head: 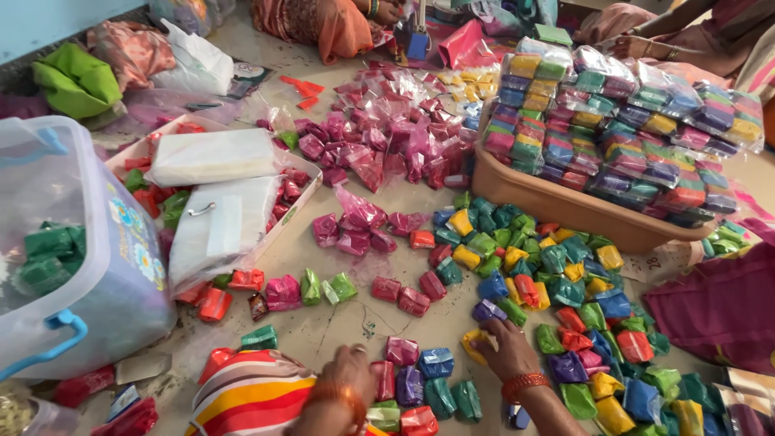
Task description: The person sorts and arranges small colorful packets on the floor by hand, moving them into different groups and aligning some in rows.
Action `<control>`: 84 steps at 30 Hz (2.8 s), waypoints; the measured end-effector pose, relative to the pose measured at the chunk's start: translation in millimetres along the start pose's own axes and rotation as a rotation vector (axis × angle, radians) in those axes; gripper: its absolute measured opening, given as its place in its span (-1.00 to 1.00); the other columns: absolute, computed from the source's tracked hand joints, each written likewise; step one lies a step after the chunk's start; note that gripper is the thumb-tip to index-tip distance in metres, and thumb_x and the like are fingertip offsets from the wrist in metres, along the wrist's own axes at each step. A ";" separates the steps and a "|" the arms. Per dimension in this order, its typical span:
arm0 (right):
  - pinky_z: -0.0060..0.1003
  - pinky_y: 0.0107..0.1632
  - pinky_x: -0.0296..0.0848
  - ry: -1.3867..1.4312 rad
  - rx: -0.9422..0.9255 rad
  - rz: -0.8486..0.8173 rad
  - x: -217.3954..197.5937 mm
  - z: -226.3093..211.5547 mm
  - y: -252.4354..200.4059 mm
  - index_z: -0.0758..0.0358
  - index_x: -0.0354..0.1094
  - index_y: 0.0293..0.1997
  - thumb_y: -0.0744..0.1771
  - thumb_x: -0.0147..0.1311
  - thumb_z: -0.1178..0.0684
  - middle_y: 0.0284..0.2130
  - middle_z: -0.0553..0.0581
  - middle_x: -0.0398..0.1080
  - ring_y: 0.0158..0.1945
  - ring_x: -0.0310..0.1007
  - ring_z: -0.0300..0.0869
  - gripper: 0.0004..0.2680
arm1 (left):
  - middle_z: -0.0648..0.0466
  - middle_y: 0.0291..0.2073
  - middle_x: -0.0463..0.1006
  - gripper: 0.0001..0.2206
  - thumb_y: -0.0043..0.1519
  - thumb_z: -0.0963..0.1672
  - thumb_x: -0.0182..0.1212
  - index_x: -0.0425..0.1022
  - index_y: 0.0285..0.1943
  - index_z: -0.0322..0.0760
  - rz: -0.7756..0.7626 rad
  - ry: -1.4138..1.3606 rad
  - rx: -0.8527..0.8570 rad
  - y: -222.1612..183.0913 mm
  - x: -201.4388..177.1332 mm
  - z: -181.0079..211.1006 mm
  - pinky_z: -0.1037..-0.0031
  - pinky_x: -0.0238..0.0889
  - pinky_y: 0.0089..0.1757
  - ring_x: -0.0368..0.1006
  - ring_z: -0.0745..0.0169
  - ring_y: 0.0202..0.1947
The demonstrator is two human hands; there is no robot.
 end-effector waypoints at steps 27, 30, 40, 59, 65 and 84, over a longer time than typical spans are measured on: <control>-0.14 0.23 0.42 -0.204 0.098 -0.277 63.0 18.6 -12.5 -0.04 0.17 0.38 0.33 -0.06 0.06 0.15 0.24 0.42 0.20 0.45 0.05 -0.60 | -0.04 0.21 0.44 -0.63 0.27 -0.03 0.21 0.44 0.26 -0.07 0.221 -0.190 -0.116 35.2 -8.6 -11.9 0.22 0.33 0.17 0.40 -0.10 0.21; -0.16 0.35 0.26 -0.332 0.031 -0.344 90.4 27.1 -15.7 0.08 -0.16 0.50 0.36 -0.19 0.12 0.37 0.28 0.08 0.40 0.16 0.07 -0.52 | -0.04 0.20 0.44 -0.63 0.27 -0.03 0.20 0.43 0.26 -0.07 0.206 -0.188 -0.120 37.4 -7.3 -10.4 0.21 0.35 0.15 0.42 -0.10 0.19; -0.20 0.47 0.09 -0.315 0.001 -0.371 116.3 66.8 -2.1 0.06 -0.29 0.57 0.38 -0.30 0.14 0.48 0.27 -0.07 0.53 -0.03 0.04 -0.50 | 0.05 0.36 0.31 -0.58 0.31 0.01 0.17 0.36 0.35 -0.05 0.029 -0.045 -0.256 36.9 -3.0 -14.0 0.15 0.35 0.20 0.34 -0.07 0.31; 0.19 0.26 0.38 -0.436 -0.026 -0.643 55.8 -98.8 -67.9 -0.54 -0.51 0.54 0.15 0.45 -0.09 0.52 0.36 -0.54 0.39 -0.01 0.57 -0.04 | 0.10 0.62 -0.42 0.07 0.10 -0.06 0.44 -0.42 0.63 0.49 -0.320 0.272 -0.151 25.0 34.9 3.2 -0.46 0.13 0.18 0.04 -0.59 0.39; 0.15 0.25 0.41 -0.359 -0.048 -0.647 61.7 -86.4 -49.4 -0.57 -0.44 0.57 0.20 0.30 -0.01 0.55 0.35 -0.46 0.36 0.15 0.46 -0.12 | -0.23 0.34 0.16 0.11 -0.04 -0.04 0.59 -0.28 0.60 0.18 -0.137 -0.333 -0.374 50.3 -40.5 -57.3 -0.33 0.25 0.13 0.28 -0.60 0.29; -0.10 0.27 0.38 -0.045 -0.004 -0.192 80.2 -144.6 109.8 -0.28 0.08 0.39 0.06 0.56 -0.17 0.28 0.33 0.03 0.30 0.27 0.20 -0.22 | 0.00 0.40 0.07 0.08 -0.08 0.05 0.61 -0.16 0.55 0.69 -0.016 0.356 -0.121 175.5 -109.0 -117.0 -0.06 0.27 0.21 0.19 -0.50 0.31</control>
Point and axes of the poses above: each hand's wrist, its own y-axis towards the middle knuckle, its own x-axis out of the palm, z = x × y, the point moved 7 cm from there along y, towards the middle knuckle
